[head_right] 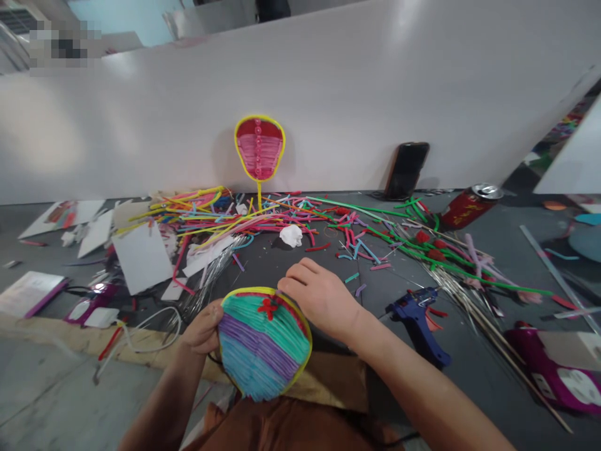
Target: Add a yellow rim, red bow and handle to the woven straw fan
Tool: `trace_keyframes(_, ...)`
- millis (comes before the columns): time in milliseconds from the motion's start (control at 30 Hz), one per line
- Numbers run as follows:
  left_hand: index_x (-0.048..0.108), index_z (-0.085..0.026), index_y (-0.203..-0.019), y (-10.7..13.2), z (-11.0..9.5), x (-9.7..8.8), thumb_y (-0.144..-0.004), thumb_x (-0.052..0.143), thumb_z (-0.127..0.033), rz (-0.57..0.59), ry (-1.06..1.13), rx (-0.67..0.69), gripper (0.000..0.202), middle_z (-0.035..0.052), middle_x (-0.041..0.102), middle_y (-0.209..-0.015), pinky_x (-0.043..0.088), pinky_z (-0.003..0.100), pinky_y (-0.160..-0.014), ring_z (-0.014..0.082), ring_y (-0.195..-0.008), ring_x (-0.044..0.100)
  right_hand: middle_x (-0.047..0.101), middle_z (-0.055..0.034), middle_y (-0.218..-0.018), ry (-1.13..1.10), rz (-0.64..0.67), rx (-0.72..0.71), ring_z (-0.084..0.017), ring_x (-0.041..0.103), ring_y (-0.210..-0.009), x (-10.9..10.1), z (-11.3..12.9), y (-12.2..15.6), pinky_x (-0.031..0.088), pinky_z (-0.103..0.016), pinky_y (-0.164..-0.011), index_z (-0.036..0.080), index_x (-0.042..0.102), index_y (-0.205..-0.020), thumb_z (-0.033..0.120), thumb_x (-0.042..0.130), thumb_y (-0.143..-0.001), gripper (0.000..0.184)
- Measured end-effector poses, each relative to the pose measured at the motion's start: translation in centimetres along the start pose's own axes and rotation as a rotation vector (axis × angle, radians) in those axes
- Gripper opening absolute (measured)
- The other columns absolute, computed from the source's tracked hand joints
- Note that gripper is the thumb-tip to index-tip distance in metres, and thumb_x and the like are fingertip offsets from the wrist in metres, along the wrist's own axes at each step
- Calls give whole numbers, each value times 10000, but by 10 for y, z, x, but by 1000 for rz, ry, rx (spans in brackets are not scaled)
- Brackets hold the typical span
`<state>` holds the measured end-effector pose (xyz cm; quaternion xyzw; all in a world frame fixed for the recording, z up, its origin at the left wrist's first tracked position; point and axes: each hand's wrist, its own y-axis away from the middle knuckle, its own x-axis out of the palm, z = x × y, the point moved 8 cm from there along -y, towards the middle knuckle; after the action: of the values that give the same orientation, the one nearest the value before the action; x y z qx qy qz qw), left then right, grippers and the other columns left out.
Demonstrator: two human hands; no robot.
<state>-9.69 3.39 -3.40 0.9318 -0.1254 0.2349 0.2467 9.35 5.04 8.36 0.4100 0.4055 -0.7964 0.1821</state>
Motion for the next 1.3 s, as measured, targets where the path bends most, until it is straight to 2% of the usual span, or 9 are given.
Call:
trace_keyframes(333,728,-100,-821,-9,-16,-12,-658,817,-385,-102,24,60,341,81,747,-727,562,241,-630,183,-636,698,680,-52,-821,-30,-199,452,-182,630,-746,-16,-71,38,497,-293,-690,194,610,-886,207,470,-912,144)
trace_keyframes(467,717,-91,-868,-17,-29,-3,-693,788,-405,-111,55,105,366,96,754,-782,569,321,-752,243,-778,715,688,-55,-799,118,-209,585,-193,634,-682,-22,-97,67,497,-301,-626,202,616,-907,238,448,-890,173)
trace_keyframes(600,711,-85,-868,-23,-31,13,-688,792,-402,-102,95,132,374,108,755,-805,553,381,-833,280,-858,709,686,-115,-893,204,-192,593,-261,627,-815,-26,-109,85,507,-411,-728,181,639,-943,153,420,-844,242)
trace_keyframes(767,692,-85,-873,-29,-24,28,-719,771,-385,-106,113,148,347,108,751,-817,551,376,-834,274,-875,704,640,-135,-1130,256,-203,447,-292,536,-1085,-18,-72,73,455,-534,-914,185,619,-1112,83,440,-836,345)
trace_keyframes(900,679,-98,-846,-32,-17,36,-703,786,-366,-131,112,161,322,81,747,-802,562,317,-775,225,-784,710,606,-160,-1220,65,-130,288,-283,494,-1188,18,-9,44,459,-520,-965,162,574,-1208,204,458,-914,319)
trace_keyframes(1000,684,-112,-841,-32,-12,39,-666,807,-397,-164,105,160,356,64,749,-817,554,273,-759,205,-783,703,511,-228,-1351,-70,1,278,-330,387,-1314,46,28,28,367,-573,-1050,63,498,-1294,263,495,-906,436)
trace_keyframes(1100,697,-129,-833,-32,-8,41,-698,754,-486,-177,73,112,386,62,752,-821,547,308,-791,256,-886,689,519,-202,-1355,-378,94,107,-243,411,-1320,54,65,21,395,-444,-1068,71,466,-1311,229,473,-910,431)
trace_keyframes(1200,697,-133,-961,-32,-12,38,-769,618,-606,-140,-18,133,516,105,733,-1013,495,388,-921,315,-1090,615,599,-131,-1270,-600,46,81,-151,522,-1219,44,71,27,465,-320,-994,159,520,-1234,130,410,-910,343)
trace_keyframes(1300,643,-168,-1117,-24,-32,15,-805,574,-604,-294,-152,301,541,125,600,-1295,357,408,-1070,298,-1277,475,684,-89,-1087,-611,-105,213,-146,636,-1021,33,48,47,530,-297,-851,211,615,-1026,40,371,-863,340)
